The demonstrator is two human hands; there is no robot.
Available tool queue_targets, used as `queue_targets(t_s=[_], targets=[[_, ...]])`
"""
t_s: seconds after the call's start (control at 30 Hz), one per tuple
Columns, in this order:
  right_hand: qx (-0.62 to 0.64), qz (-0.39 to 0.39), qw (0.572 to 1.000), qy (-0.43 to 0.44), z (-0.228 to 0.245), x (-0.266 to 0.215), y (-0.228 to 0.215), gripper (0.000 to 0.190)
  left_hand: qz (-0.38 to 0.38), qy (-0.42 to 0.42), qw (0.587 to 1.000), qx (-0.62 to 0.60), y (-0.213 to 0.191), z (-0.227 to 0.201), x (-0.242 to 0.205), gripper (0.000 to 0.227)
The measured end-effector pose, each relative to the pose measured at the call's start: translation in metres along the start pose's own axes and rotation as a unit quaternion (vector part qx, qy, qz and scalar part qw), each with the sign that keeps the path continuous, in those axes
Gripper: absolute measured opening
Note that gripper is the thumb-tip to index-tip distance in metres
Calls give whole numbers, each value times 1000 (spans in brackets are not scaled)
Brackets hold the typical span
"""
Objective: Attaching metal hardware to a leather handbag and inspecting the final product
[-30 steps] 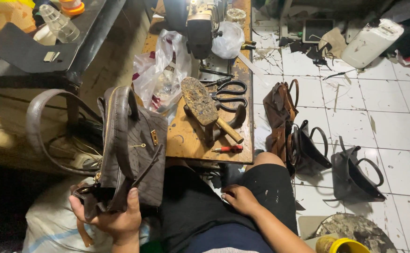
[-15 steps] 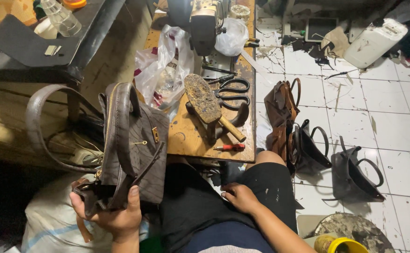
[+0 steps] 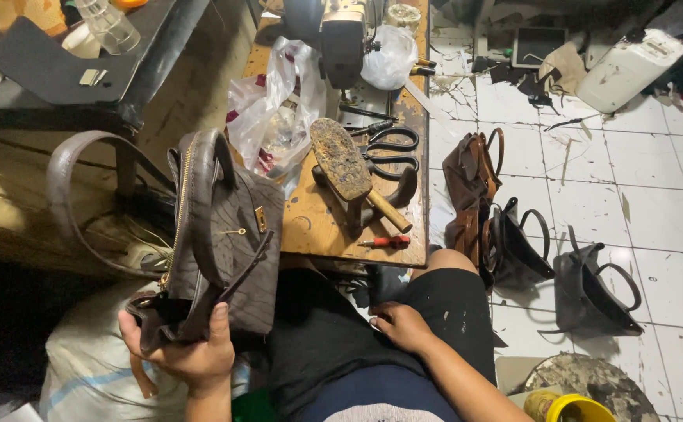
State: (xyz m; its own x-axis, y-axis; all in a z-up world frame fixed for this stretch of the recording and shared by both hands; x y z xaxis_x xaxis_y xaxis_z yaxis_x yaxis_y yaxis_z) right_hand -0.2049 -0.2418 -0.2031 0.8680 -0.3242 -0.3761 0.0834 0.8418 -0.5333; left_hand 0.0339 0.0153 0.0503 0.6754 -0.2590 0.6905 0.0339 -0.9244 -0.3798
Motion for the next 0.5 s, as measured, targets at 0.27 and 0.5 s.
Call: queue_targets(t_s=[0.27,0.5], targets=[[-1,-2,1000,-6,-3,0,1,29,-58,36,994,-82,0,-14,16,79],[19,-31,998,-60,-2,-3,0,26,-93,38,984,-149,-20,-34,32,67]])
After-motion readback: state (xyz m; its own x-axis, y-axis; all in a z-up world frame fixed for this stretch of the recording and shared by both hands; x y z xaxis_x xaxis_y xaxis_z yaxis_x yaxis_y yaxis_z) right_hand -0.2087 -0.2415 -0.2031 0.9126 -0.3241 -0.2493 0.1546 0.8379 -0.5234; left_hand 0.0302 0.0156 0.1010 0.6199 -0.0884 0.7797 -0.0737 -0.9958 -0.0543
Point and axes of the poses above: each hand's wrist, its own x-axis towards the middle knuckle, its own y-axis out of the palm, z = x × y, the point moved 5 cm from there along x, towards the middle knuckle, and after that the axes turned 12 degrees about z, right-handed, at the moved point
